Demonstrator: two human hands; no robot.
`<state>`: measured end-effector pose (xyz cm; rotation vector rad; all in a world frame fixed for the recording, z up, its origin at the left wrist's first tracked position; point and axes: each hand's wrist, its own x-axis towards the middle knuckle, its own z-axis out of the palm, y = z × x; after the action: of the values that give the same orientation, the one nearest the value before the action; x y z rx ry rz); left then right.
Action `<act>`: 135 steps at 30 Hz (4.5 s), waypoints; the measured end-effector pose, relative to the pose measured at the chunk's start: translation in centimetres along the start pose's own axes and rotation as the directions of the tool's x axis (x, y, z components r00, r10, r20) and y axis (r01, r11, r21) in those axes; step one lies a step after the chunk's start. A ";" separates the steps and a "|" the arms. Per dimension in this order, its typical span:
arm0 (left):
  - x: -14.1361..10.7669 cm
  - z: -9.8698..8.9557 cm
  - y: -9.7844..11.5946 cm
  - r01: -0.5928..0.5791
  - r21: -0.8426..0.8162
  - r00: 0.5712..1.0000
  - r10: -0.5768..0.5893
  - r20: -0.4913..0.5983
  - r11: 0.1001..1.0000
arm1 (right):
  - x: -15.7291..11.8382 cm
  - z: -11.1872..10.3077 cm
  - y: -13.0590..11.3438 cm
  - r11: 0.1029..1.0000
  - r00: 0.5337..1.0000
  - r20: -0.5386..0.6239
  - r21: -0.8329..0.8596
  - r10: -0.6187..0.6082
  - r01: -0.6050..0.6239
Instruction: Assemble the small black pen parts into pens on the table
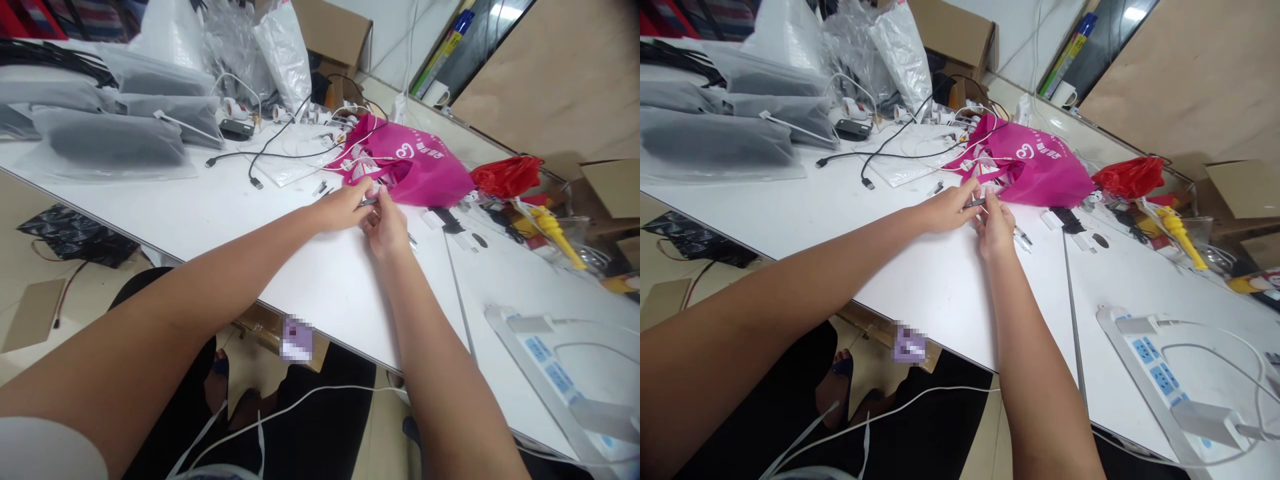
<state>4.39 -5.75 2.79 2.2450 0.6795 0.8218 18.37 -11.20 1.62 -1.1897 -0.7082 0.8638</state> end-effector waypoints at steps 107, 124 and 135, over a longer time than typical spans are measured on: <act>3.4 -3.0 -7.6 0.509 0.482 0.860 -0.439 -0.259 0.713 | -0.4 0.1 0.8 0.488 0.900 0.343 -0.757 -0.270 0.434; 3.6 -2.8 -8.0 0.479 0.502 0.877 -0.411 -0.248 0.720 | -8.4 1.6 -6.2 0.792 0.884 0.442 -0.480 -0.154 0.378; 3.1 -2.8 -8.2 0.459 0.492 0.889 -0.382 -0.253 0.740 | -30.2 -6.1 17.8 0.683 0.961 0.070 -0.690 -0.267 0.240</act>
<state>2.52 2.73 -0.19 2.3662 1.5959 0.5972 4.90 -37.83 -17.83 -1.7157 -1.2022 0.3196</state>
